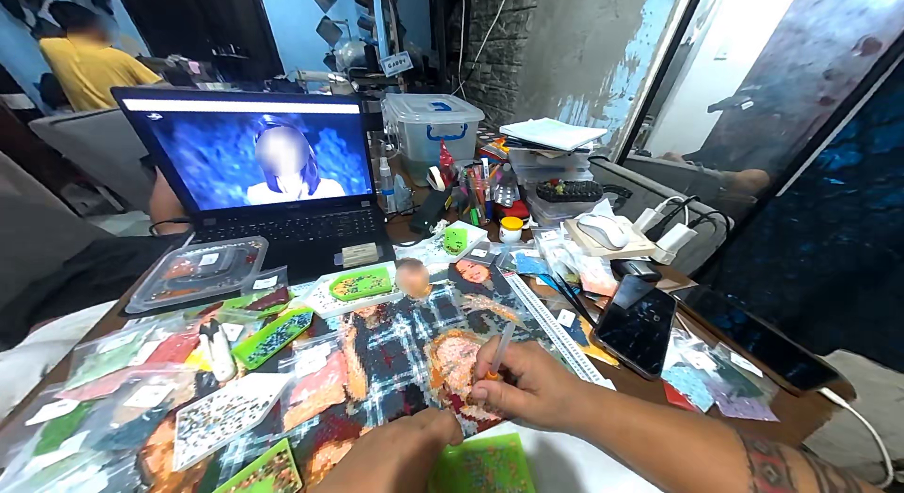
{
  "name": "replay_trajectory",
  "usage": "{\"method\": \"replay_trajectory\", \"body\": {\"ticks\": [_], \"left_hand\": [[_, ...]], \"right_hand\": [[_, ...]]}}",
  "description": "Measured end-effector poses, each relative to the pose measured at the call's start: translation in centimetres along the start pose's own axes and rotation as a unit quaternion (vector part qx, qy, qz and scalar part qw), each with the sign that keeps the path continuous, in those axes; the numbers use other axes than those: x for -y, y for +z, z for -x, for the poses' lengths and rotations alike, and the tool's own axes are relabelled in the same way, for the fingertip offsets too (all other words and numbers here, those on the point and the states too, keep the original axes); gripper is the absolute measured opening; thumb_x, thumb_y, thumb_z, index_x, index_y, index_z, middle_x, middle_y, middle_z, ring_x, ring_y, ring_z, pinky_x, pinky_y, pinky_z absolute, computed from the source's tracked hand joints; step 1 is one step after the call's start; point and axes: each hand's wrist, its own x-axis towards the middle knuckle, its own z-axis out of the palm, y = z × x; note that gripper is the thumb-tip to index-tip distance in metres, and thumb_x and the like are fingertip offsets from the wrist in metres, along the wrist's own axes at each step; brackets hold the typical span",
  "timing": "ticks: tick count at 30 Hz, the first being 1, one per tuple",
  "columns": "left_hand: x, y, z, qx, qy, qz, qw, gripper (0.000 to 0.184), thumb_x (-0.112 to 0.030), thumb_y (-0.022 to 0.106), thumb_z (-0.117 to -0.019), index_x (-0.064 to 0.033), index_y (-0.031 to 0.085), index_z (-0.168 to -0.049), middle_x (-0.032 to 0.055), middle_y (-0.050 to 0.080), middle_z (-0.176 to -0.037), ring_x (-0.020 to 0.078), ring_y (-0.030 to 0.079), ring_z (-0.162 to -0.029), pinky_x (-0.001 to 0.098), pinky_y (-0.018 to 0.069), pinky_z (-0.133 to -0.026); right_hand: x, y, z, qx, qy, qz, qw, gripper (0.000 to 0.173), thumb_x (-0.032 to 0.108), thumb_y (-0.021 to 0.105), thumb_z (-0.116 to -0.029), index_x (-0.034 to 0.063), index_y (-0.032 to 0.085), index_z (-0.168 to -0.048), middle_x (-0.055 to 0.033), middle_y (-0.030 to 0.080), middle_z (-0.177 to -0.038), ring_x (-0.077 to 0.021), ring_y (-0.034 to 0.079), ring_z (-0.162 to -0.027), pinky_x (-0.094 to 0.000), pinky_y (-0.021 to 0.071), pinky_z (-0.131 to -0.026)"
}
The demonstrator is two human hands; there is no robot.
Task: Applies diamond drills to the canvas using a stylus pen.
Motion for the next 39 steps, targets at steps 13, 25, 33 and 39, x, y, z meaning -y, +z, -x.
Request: {"method": "replay_trajectory", "body": {"ticks": [13,25,33,39], "left_hand": [[-0.33,-0.19,-0.11,0.019,-0.019,-0.009,1.000,0.047,-0.031,0.081,-0.0879,-0.0031,0.066,-0.122,0.0169,0.068,-0.114,0.0342,0.069,-0.099,0.0561,0.0552,-0.085],[-0.30,-0.10,-0.10,0.016,-0.015,-0.012,1.000,0.048,-0.032,0.081,-0.0882,-0.0029,0.065,-0.123,0.0172,0.068,-0.114,0.0348,0.069,-0.099,0.0565,0.0552,-0.085],[-0.50,-0.26,-0.20,0.026,-0.025,-0.023,0.999,0.049,-0.033,0.080,-0.0890,-0.0024,0.064,-0.124,0.0177,0.068,-0.114,0.0355,0.068,-0.100,0.0569,0.0549,-0.085],[-0.39,-0.12,-0.16,0.019,-0.022,-0.022,0.999,0.048,-0.033,0.080,-0.0892,-0.0028,0.064,-0.123,0.0174,0.068,-0.113,0.0348,0.069,-0.100,0.0568,0.0549,-0.086]], "right_hand": [[0.02,0.00,-0.01,0.008,0.004,-0.002,1.000,0.025,0.022,0.057,-0.1054,-0.0023,0.060,-0.102,-0.0057,0.057,-0.073,-0.0026,0.051,-0.063,-0.0160,0.0436,-0.060],[-0.05,0.08,-0.05,0.014,0.007,0.000,1.000,0.025,0.023,0.058,-0.1054,-0.0023,0.059,-0.102,-0.0054,0.056,-0.072,-0.0023,0.050,-0.062,-0.0157,0.0431,-0.059],[0.36,-0.22,-0.24,0.036,0.039,0.008,0.999,0.026,0.023,0.057,-0.1056,-0.0022,0.059,-0.104,-0.0057,0.056,-0.072,-0.0039,0.052,-0.062,-0.0178,0.0442,-0.059],[0.24,-0.24,-0.19,0.034,0.022,0.017,0.999,0.026,0.023,0.056,-0.1058,-0.0029,0.059,-0.103,-0.0068,0.056,-0.072,-0.0047,0.051,-0.062,-0.0180,0.0441,-0.059]]}}
